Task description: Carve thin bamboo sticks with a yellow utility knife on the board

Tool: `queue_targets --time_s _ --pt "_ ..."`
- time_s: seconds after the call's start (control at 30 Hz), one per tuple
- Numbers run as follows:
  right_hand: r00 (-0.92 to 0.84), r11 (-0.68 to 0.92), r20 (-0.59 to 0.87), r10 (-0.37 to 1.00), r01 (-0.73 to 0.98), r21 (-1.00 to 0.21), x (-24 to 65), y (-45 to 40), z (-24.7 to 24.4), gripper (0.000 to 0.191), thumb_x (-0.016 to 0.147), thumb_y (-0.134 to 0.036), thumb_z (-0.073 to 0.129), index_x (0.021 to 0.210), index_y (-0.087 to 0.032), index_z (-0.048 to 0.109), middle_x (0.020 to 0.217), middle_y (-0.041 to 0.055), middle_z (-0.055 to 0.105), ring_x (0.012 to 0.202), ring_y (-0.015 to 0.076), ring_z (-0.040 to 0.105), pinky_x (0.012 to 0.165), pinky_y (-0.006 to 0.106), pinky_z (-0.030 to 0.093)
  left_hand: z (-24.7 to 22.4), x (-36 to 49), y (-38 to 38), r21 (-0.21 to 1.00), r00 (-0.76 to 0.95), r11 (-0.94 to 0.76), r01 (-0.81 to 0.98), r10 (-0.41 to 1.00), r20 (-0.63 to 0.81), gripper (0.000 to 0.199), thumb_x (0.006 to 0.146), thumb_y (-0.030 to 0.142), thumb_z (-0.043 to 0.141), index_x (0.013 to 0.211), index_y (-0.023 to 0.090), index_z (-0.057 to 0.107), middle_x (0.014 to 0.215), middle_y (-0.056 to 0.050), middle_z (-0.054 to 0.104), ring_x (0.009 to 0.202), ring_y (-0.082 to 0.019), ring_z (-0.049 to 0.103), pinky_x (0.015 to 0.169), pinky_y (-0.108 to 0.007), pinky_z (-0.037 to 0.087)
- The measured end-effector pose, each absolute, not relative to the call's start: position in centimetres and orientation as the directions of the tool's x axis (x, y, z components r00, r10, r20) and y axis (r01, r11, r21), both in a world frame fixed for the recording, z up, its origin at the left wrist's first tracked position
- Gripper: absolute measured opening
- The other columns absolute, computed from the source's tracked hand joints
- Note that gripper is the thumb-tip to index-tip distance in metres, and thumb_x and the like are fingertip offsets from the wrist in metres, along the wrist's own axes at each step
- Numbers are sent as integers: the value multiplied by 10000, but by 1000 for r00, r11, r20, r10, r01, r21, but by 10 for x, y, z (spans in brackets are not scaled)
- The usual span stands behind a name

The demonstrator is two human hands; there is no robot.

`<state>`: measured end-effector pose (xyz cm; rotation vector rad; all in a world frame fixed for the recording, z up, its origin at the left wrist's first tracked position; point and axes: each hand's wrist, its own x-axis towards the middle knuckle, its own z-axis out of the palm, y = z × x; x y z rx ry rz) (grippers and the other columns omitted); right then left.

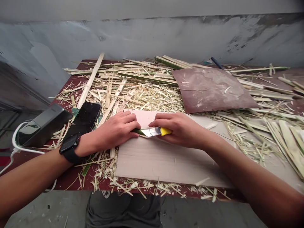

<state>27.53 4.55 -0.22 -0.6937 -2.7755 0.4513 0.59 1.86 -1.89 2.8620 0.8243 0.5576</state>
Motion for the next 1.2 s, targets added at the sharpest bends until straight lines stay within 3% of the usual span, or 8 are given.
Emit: queue_targets --time_s 0.2,0.47,0.6,0.77,0.97,1.2 --pt "-881 858 105 462 413 -306 277 47 1 168 840 -138 537 932 -187 669 832 34 633 660 128 520 598 281 269 -19 4 16 297 727 -785 544 617 301 173 1030 213 524 1120 111 631 1020 -115 640 894 -223 621 761 -345 537" --pt "-879 894 181 440 410 -180 279 47 0 237 768 -69 490 917 -196 623 833 28 636 626 121 484 573 286 235 -17 2 15 356 706 -782 511 618 344 171 1026 187 540 1084 115 684 918 -83 702 822 -205 666 714 -321 528" --pt "-870 891 208 447 412 -191 280 48 -2 237 778 -72 490 935 -198 617 847 30 678 639 125 523 576 280 257 -17 0 14 384 672 -777 499 627 395 167 1026 170 539 1111 133 679 918 -69 738 811 -190 686 701 -308 525" --pt "-857 881 229 462 415 -225 283 49 -3 207 807 -88 509 925 -207 629 803 20 704 629 127 553 578 275 284 -15 0 14 406 684 -764 501 637 355 208 1038 170 500 1121 141 688 921 -74 724 797 -179 683 688 -298 531" --pt "-854 878 244 460 397 -266 281 49 -3 284 828 -97 516 1043 -201 670 872 37 743 677 141 614 593 269 327 -14 -1 15 401 695 -788 467 607 385 236 1035 149 488 1121 124 707 926 -93 708 772 -170 666 667 -282 530" --pt "-845 841 229 484 375 -391 278 46 0 273 837 -83 513 1031 -189 674 831 16 738 631 112 575 609 246 349 -12 -3 15 402 679 -827 393 556 480 204 1040 220 555 1076 136 738 896 -89 719 747 -141 658 649 -255 530"
